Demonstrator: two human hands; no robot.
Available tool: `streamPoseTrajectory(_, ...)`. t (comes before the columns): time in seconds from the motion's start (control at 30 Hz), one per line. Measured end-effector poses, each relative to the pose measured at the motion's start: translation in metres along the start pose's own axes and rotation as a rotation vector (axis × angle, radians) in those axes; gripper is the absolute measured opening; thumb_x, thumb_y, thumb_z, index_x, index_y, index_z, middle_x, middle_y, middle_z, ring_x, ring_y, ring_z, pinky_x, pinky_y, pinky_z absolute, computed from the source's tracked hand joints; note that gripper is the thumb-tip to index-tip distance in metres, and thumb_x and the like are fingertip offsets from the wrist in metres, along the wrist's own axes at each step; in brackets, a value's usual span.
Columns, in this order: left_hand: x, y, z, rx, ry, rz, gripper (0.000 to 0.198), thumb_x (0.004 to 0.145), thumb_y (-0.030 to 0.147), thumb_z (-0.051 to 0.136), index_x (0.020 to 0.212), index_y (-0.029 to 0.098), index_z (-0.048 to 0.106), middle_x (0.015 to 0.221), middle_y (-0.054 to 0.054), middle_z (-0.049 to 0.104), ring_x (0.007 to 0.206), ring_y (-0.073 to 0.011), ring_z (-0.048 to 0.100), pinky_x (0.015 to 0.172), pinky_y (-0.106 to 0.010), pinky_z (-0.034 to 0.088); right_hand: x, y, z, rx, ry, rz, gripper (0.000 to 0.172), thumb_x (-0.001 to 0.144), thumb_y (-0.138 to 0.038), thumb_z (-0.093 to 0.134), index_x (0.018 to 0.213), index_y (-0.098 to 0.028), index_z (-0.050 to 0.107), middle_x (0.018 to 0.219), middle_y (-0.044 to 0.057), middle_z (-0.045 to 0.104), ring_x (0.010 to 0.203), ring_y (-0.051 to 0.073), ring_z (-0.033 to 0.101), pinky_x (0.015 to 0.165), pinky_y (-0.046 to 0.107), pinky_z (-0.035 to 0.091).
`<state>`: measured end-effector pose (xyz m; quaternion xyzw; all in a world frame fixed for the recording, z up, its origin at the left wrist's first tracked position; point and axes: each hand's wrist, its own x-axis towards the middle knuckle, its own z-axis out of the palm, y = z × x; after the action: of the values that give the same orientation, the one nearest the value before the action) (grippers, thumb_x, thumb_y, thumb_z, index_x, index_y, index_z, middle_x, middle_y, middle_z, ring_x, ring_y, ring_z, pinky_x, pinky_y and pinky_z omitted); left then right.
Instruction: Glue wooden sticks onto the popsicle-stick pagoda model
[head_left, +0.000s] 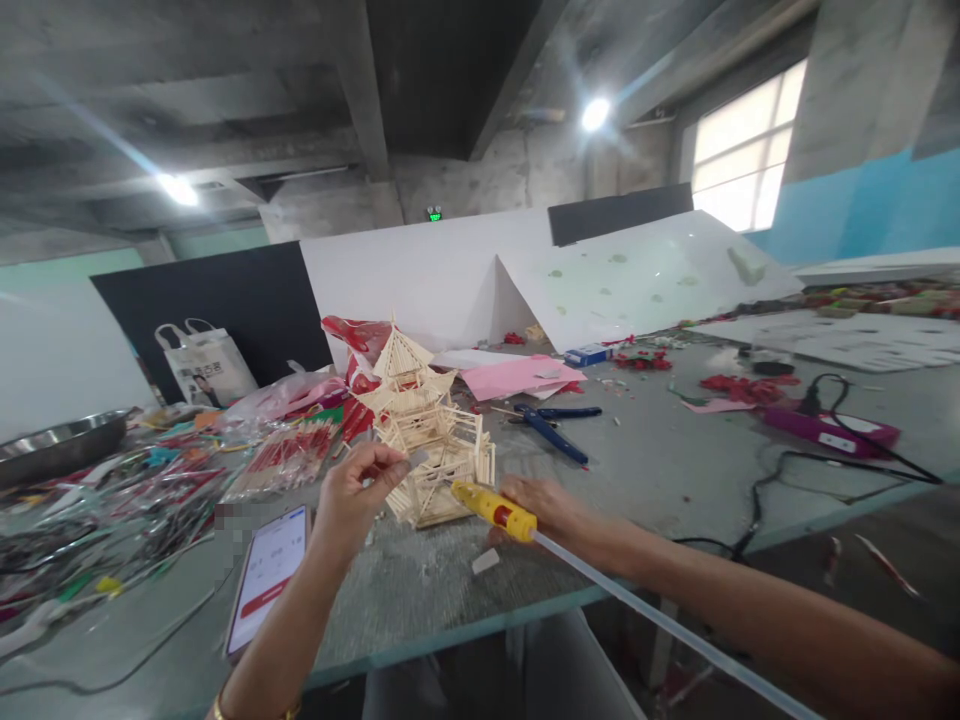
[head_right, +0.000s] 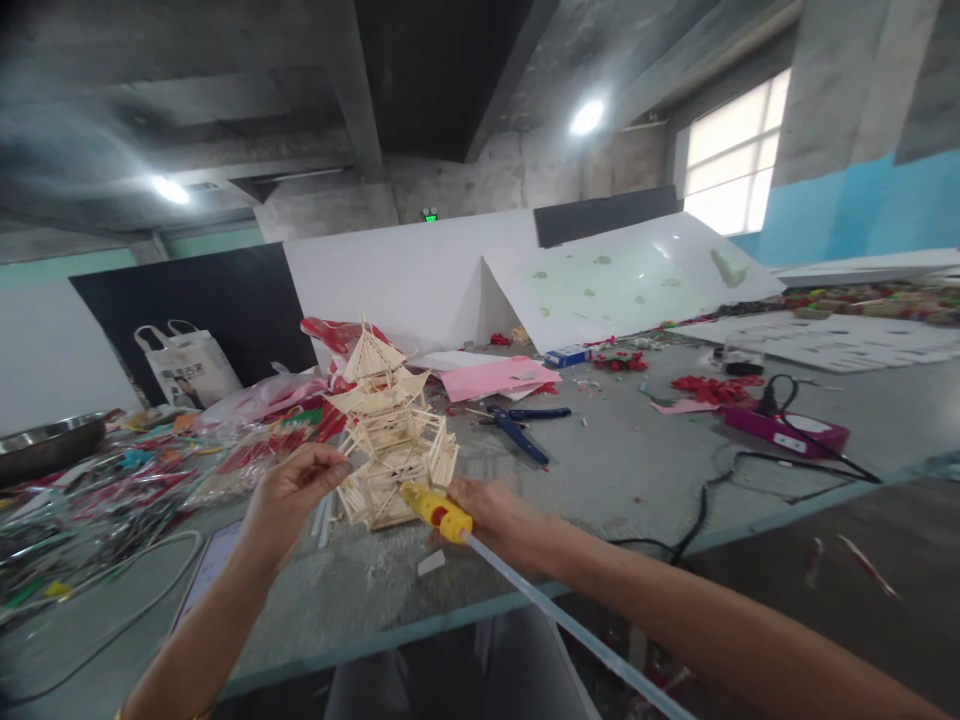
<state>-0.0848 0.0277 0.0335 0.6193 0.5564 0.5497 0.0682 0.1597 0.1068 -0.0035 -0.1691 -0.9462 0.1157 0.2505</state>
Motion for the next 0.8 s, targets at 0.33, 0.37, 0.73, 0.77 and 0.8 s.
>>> streamPoseTrajectory(0.33,0.003,0.003,-0.001,0.078,-0.033,0.043,0.013,0.073,0.033,0.061,0.073,0.019,0.062,0.074,-0.001,0.062,0.072,-0.0151,0.056,0.069,-0.026,0.043,-0.006,0.009,0.001,-0.068,-0.025,0.013,0.032,0.082,-0.046,0.051,0.08,-0.014,0.049,0.075,0.004,0.054,0.064,0.014,0.047,0.057,0.026,0.034)
streamPoseTrajectory(0.37,0.003,0.004,-0.001,0.081,-0.033,0.052,0.013,0.073,0.032,0.06,0.073,0.019,0.062,0.074,-0.001,0.062,0.072,-0.015,0.056,0.068,-0.026,0.043,-0.006,0.01,0.001,-0.071,-0.018,0.005,0.032,0.082,-0.046,0.052,0.08,-0.014,0.049,0.075,0.004,0.054,0.063,0.013,0.047,0.057,0.026,0.034)
streamPoseTrajectory(0.73,0.001,0.008,-0.002,0.193,-0.041,0.104,0.013,0.075,0.031,0.058,0.071,0.02,0.062,0.075,-0.001,0.061,0.071,-0.0149,0.055,0.066,-0.026,0.041,-0.012,0.021,0.004,-0.099,0.022,-0.069,0.028,0.084,-0.044,0.049,0.081,-0.016,0.047,0.076,0.004,0.053,0.065,0.013,0.048,0.058,0.026,0.035)
streamPoseTrajectory(0.77,0.002,0.009,-0.002,0.22,-0.047,0.125,0.012,0.076,0.031,0.057,0.071,0.02,0.062,0.075,-0.001,0.061,0.072,-0.0153,0.055,0.067,-0.027,0.041,-0.014,0.027,0.004,-0.101,0.031,-0.081,0.027,0.084,-0.044,0.049,0.081,-0.017,0.048,0.076,0.003,0.052,0.066,0.013,0.048,0.058,0.026,0.035)
streamPoseTrajectory(0.8,0.002,0.009,-0.001,0.25,-0.055,0.151,0.012,0.076,0.03,0.057,0.071,0.02,0.062,0.075,-0.001,0.061,0.073,-0.0157,0.055,0.068,-0.027,0.041,-0.018,0.034,0.004,-0.107,0.048,-0.081,0.028,0.084,-0.044,0.048,0.081,-0.017,0.048,0.076,0.003,0.052,0.066,0.013,0.048,0.059,0.026,0.036)
